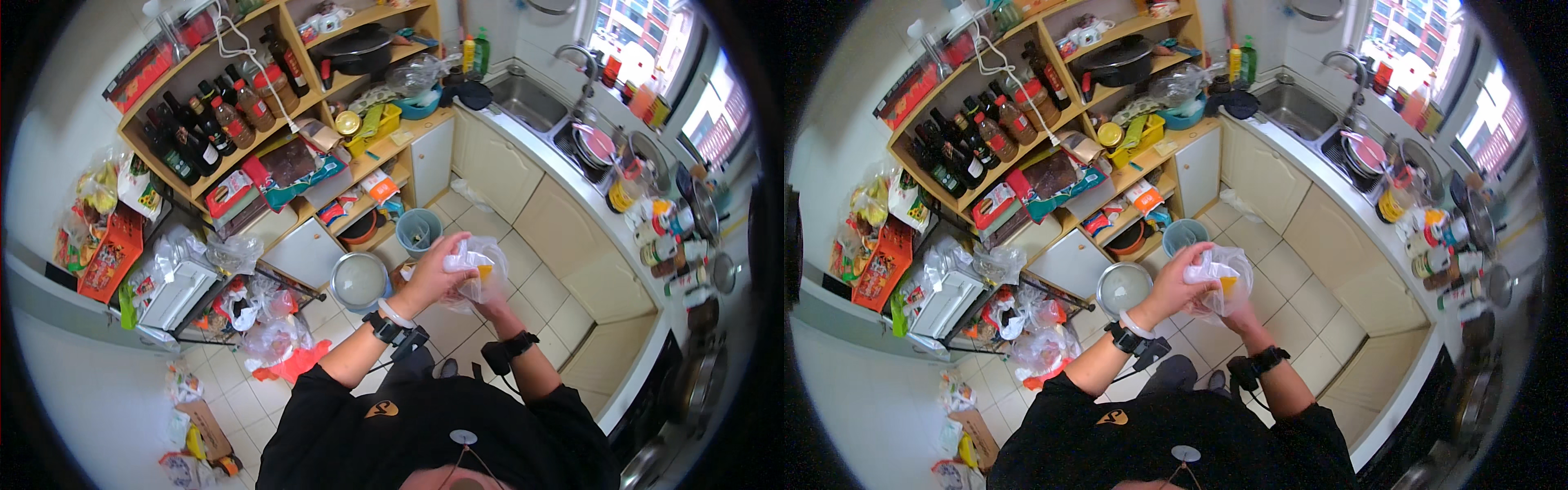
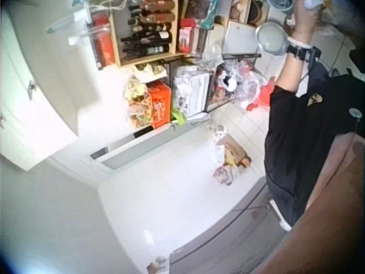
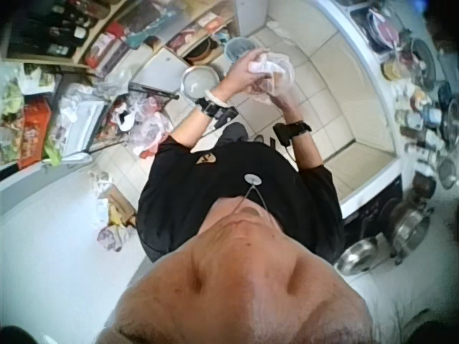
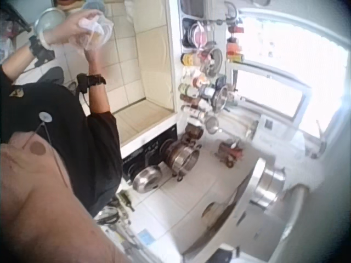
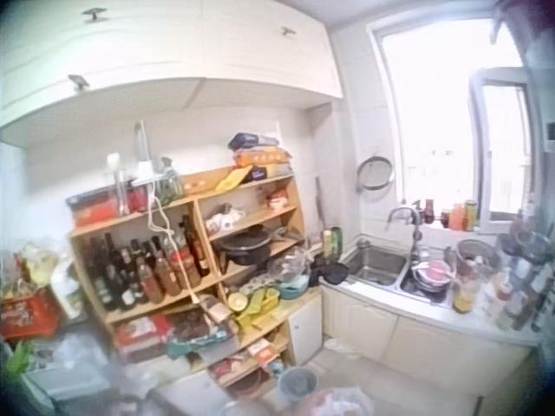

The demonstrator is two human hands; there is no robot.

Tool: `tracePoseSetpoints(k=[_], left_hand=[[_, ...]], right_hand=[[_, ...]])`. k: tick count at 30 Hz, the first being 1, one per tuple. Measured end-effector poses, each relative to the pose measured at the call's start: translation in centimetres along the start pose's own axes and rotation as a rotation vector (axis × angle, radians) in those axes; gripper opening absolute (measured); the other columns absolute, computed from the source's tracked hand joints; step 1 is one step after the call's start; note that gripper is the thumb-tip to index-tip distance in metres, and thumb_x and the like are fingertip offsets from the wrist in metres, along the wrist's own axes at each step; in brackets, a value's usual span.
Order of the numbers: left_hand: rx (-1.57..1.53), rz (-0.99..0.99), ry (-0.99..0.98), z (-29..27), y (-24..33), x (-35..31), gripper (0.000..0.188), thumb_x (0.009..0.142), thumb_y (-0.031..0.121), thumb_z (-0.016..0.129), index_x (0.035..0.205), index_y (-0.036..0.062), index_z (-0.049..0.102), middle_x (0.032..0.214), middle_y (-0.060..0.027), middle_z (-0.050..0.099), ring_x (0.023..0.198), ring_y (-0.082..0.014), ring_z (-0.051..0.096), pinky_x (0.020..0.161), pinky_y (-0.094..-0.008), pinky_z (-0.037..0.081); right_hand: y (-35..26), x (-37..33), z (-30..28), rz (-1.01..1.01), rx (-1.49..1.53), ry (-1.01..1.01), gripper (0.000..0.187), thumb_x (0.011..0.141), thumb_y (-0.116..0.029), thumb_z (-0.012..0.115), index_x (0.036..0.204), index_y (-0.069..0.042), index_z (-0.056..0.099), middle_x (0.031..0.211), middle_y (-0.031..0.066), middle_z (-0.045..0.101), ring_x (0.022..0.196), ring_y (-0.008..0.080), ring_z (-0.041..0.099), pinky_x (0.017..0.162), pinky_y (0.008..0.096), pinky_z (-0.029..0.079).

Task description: The person organizes food packaging on a kitchen counter, by picking up a yellow bag and placing it into a clear plastic bag, then gathering other plastic bags and moving items into a cabinet.

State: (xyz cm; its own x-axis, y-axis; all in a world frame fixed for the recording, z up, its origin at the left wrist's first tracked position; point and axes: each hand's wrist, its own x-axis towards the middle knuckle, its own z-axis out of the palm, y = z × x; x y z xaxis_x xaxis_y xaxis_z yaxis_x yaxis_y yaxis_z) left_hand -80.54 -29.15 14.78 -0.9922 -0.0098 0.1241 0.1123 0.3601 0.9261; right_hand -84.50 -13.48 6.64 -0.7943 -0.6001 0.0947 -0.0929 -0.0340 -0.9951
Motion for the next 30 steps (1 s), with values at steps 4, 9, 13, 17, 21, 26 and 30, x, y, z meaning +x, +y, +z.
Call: tracePoseSetpoints(k=[4,9,13,17,21,26,30], left_hand=[[-0.031,0.134,0.281,-2.6,-2.9,3.6,0.072,0.069,0.015,0.077,0.131,0.0060,0.040,0.116,-0.0092,0.050,0.111,-0.0188,0.048,0.095,-0.0293,0.036],[-0.231,0.015,0.593,-10.5,-8.6,4.1,0.059,0.074,0.010,0.071,0.126,0.0064,0.044,0.114,-0.0092,0.054,0.107,-0.0212,0.052,0.092,-0.0349,0.042],[-0.178,-0.177,0.731,-14.0,-12.6,1.1,0.051,0.078,0.008,0.068,0.124,0.0081,0.046,0.106,-0.0056,0.057,0.101,-0.0151,0.053,0.086,-0.0322,0.044],[-0.120,-0.363,0.820,-15.3,-15.6,-2.1,0.048,0.079,0.009,0.068,0.122,0.0088,0.048,0.103,-0.0038,0.058,0.098,-0.0120,0.053,0.078,-0.0284,0.046],[-0.044,-0.459,0.999,-14.8,-18.4,-4.0,0.040,0.079,0.009,0.067,0.116,0.0082,0.053,0.095,-0.0025,0.061,0.091,-0.0111,0.055,0.073,-0.0261,0.046],[0.036,-0.478,0.976,-13.9,-18.3,1.6,0.039,0.081,0.016,0.066,0.117,0.0081,0.052,0.097,-0.0038,0.061,0.093,-0.0122,0.057,0.070,-0.0268,0.047],[-1.218,-0.660,0.539,-13.0,-17.0,10.7,0.075,0.085,0.058,0.046,0.133,0.0018,0.033,0.127,-0.0201,0.046,0.112,-0.0294,0.053,0.077,-0.0495,0.050]], right_hand=[[3.3,6.7,0.6,0.147,0.486,0.151,0.042,0.081,-0.014,0.066,0.118,-0.006,0.049,0.111,0.0036,0.055,0.098,0.0153,0.055,0.084,0.0310,0.046],[3.0,15.4,0.0,0.188,0.843,0.364,0.040,0.086,-0.017,0.059,0.122,-0.010,0.042,0.107,0.0044,0.054,0.095,0.0196,0.057,0.078,0.0366,0.053],[3.3,23.8,-2.7,0.032,0.956,0.357,0.041,0.087,-0.018,0.058,0.123,-0.010,0.040,0.113,0.0068,0.053,0.098,0.0218,0.056,0.088,0.0407,0.048],[3.8,31.6,-4.4,-0.020,0.816,0.426,0.038,0.088,-0.018,0.058,0.121,-0.009,0.043,0.111,0.0057,0.054,0.096,0.0190,0.056,0.086,0.0386,0.049],[4.9,36.9,-5.7,0.046,0.604,0.340,0.041,0.088,-0.019,0.059,0.124,-0.010,0.043,0.111,0.0040,0.055,0.099,0.0151,0.054,0.082,0.0313,0.048],[9.8,42.2,-9.6,-0.029,0.191,-0.126,0.043,0.085,-0.017,0.063,0.123,-0.009,0.045,0.111,0.0046,0.055,0.101,0.0157,0.054,0.083,0.0304,0.046],[3.0,42.2,-4.7,0.098,0.041,-0.666,0.044,0.083,-0.022,0.063,0.120,-0.004,0.049,0.117,0.0091,0.055,0.108,0.0178,0.052,0.090,0.0300,0.044]])
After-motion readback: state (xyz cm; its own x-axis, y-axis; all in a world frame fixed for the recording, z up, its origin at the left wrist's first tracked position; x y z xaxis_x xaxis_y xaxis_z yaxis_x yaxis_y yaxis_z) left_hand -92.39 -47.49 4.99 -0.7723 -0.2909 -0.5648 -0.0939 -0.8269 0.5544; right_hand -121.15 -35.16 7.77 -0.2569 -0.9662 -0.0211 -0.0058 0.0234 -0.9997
